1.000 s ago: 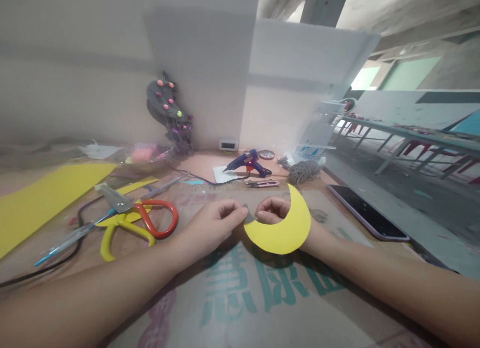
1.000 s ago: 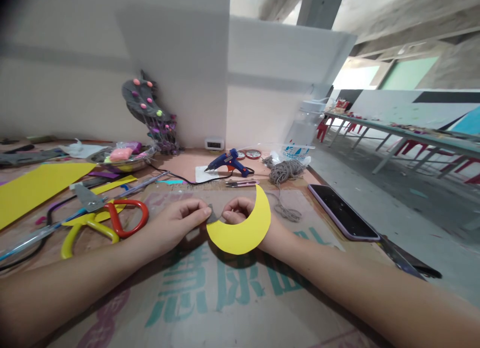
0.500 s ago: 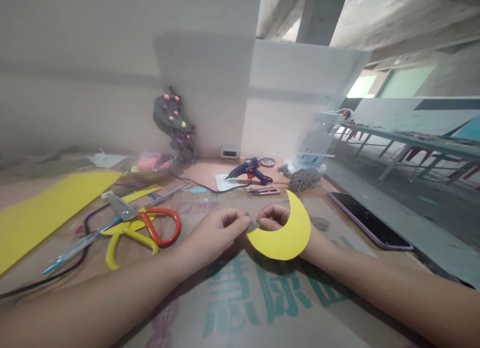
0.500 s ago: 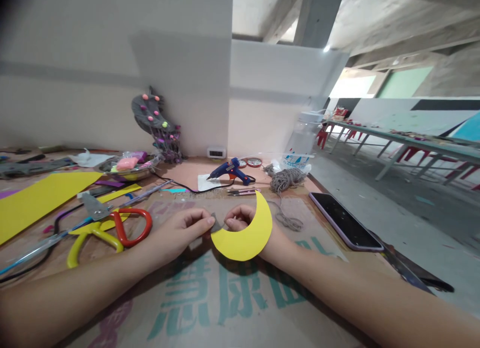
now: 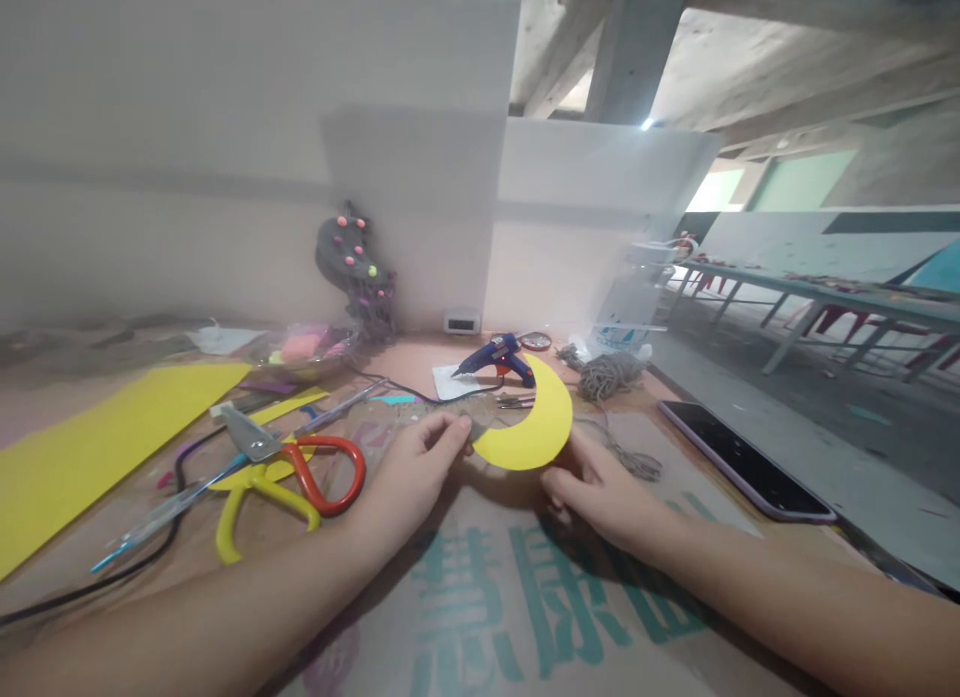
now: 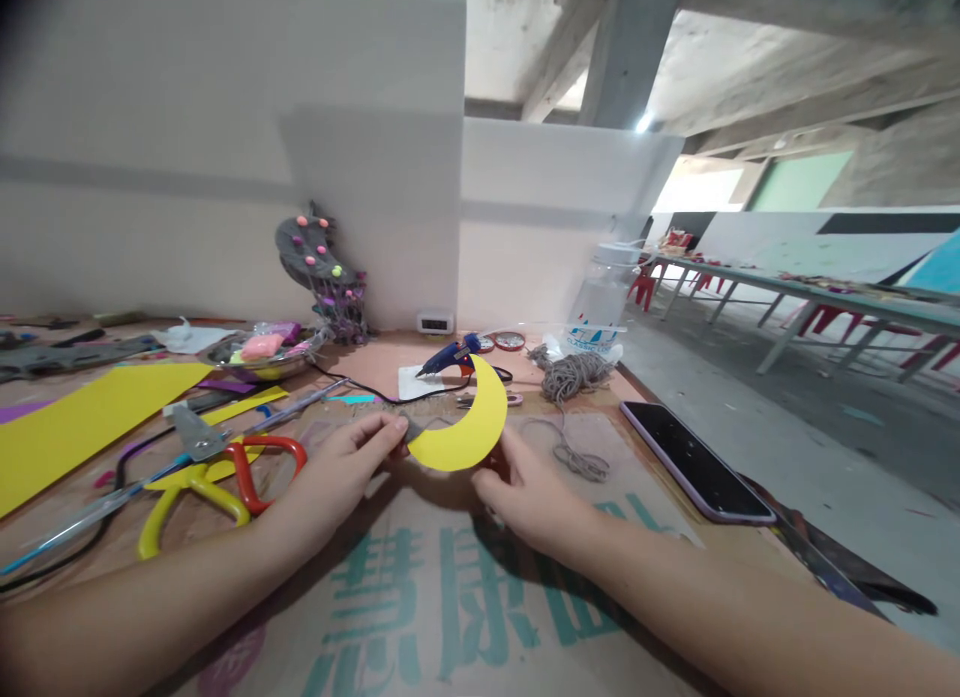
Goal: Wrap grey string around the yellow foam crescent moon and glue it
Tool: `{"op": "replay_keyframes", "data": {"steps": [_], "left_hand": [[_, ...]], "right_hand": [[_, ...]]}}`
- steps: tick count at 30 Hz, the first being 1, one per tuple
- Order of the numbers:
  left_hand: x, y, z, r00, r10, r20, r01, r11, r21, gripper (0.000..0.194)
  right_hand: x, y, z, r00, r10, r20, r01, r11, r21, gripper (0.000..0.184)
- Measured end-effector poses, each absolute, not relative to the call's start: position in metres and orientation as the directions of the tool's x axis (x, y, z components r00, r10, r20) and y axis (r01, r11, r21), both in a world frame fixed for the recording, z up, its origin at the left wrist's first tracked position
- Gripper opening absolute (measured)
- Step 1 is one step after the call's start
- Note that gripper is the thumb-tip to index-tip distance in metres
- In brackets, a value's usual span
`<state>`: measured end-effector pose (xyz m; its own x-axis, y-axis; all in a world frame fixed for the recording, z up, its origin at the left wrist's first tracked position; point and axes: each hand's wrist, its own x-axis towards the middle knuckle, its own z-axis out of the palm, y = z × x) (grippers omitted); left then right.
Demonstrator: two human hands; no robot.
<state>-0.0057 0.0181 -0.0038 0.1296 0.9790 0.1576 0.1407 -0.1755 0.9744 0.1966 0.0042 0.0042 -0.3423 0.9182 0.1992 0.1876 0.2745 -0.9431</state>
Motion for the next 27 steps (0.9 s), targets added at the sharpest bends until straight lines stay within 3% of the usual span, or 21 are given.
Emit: {"op": "replay_keyframes", "data": {"steps": [4,7,13,17,27], "left_hand": [[-0.005,0.015,0.001,0.177,0.966,0.189,0.185,-0.221,0.958,0.033],[-0.004,0.01,0.004,0.253,0.95,0.184,0.227,-0.243,0.943,0.033],[-0.002,0.009,0.0,0.319,0.929,0.188,0.163,-0.249,0.955,0.027],[0.0,0.009,-0.002,0.306,0.925,0.224,0.087,-0.261,0.961,0.05],[0.0,-0.001,0.006,0.268,0.922,0.281,0.32,-0.36,0.876,0.041]], "right_hand": [[0.197,0.003,0.004,-0.443,0.87,0.218,0.19,0.329,-0.925,0.035],[0.2,0.007,-0.001,-0.414,0.896,0.162,0.252,0.283,-0.925,0.028],[0.204,0.013,-0.003,-0.258,0.966,0.028,0.228,0.089,-0.97,0.045],[0.204,0.014,-0.002,-0.256,0.966,0.024,0.193,0.075,-0.978,0.045],[0.207,0.015,-0.006,-0.352,0.936,0.029,0.164,0.092,-0.982,0.044]]}}
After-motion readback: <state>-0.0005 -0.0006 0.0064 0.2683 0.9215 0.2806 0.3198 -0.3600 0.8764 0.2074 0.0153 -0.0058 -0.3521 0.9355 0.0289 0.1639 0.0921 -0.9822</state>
